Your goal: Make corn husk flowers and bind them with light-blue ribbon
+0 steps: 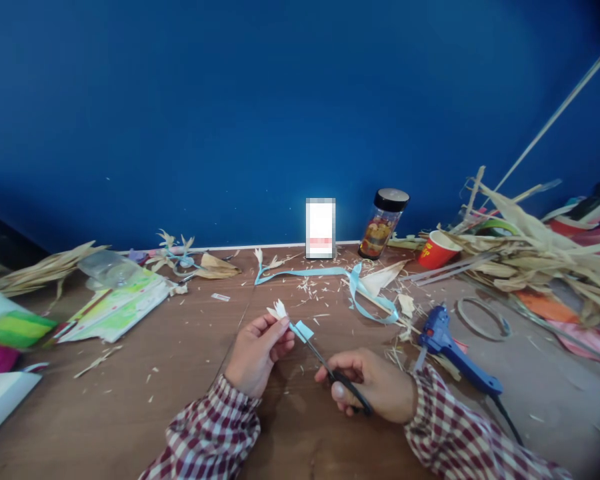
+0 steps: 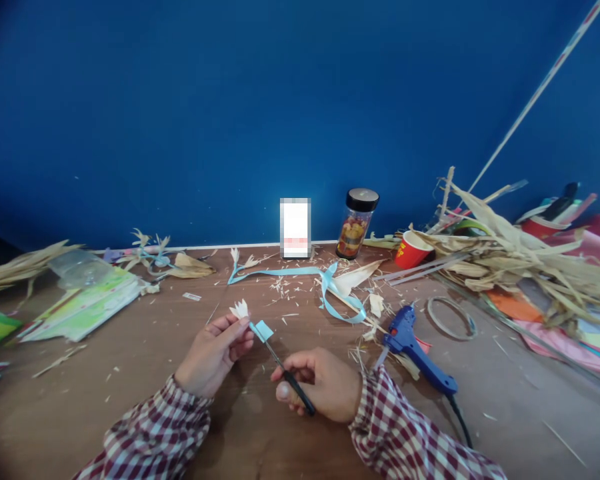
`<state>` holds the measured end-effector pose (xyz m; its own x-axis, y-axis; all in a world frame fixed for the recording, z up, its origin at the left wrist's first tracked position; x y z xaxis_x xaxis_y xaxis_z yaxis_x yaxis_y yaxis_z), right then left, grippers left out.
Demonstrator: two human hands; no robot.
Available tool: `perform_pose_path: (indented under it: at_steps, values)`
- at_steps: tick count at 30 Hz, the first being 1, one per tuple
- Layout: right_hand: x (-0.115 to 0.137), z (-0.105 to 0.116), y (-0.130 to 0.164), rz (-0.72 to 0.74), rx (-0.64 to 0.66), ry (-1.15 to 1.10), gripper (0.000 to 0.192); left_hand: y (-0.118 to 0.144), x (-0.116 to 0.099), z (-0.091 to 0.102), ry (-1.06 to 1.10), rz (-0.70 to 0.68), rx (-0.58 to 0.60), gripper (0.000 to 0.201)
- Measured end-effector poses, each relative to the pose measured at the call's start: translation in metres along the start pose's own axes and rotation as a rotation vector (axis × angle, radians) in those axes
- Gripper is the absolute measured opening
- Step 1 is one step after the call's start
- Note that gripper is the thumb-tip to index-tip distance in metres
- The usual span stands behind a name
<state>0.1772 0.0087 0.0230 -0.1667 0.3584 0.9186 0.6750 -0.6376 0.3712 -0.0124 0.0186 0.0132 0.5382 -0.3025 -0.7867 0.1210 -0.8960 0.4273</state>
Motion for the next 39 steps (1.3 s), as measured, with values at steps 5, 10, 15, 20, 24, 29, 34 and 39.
perform_pose_path:
  at_steps: [5,10,15,20,24,29,34,39]
  values:
    - [-0.0019,0.0016,-0.001,0.002,0.002,0.017,0.04,0.0008,-0.0003,-0.0014,-0.008,0.006,-0.001,0.02]
    - [-0.0037,0.0021,-0.0014,-0.008,0.0,0.013,0.038,0.0006,0.0,-0.0014,-0.019,0.006,0.01,0.02]
    - [-0.0019,0.001,-0.0014,-0.023,-0.01,0.017,0.038,0.001,0.0,-0.0017,-0.016,0.005,0.002,0.018]
    - [-0.0038,0.0008,-0.0028,-0.006,-0.011,0.004,0.039,0.0008,0.0005,-0.0018,-0.008,0.001,-0.017,0.016]
    - [-0.0045,0.0004,-0.0027,-0.025,-0.02,-0.021,0.04,0.0006,0.0009,-0.0019,-0.015,0.011,-0.019,0.015]
    - [0.0012,-0.0007,-0.0002,-0.034,-0.025,0.01,0.04,0.0019,0.0005,-0.0027,-0.015,0.01,-0.01,0.017]
    - [-0.001,-0.0001,-0.0003,-0.023,-0.014,0.018,0.04,0.0029,0.0004,-0.0029,-0.027,0.013,0.002,0.018]
    - [-0.0059,0.0005,-0.0018,0.007,-0.026,0.027,0.039,0.0027,0.0007,-0.0027,-0.037,0.007,-0.009,0.016]
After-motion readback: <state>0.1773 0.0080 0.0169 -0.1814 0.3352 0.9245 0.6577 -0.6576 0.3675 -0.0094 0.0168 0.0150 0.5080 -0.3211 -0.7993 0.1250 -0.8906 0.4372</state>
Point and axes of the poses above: each hand's wrist, its own y-axis away from the middle knuckle, its own z-axis out of the back of the hand, x = y × z, the point moved 1 cm from there along -y, towards the middle knuckle, and after that the axes turned 2 degrees about z, right-handed, at the moved point
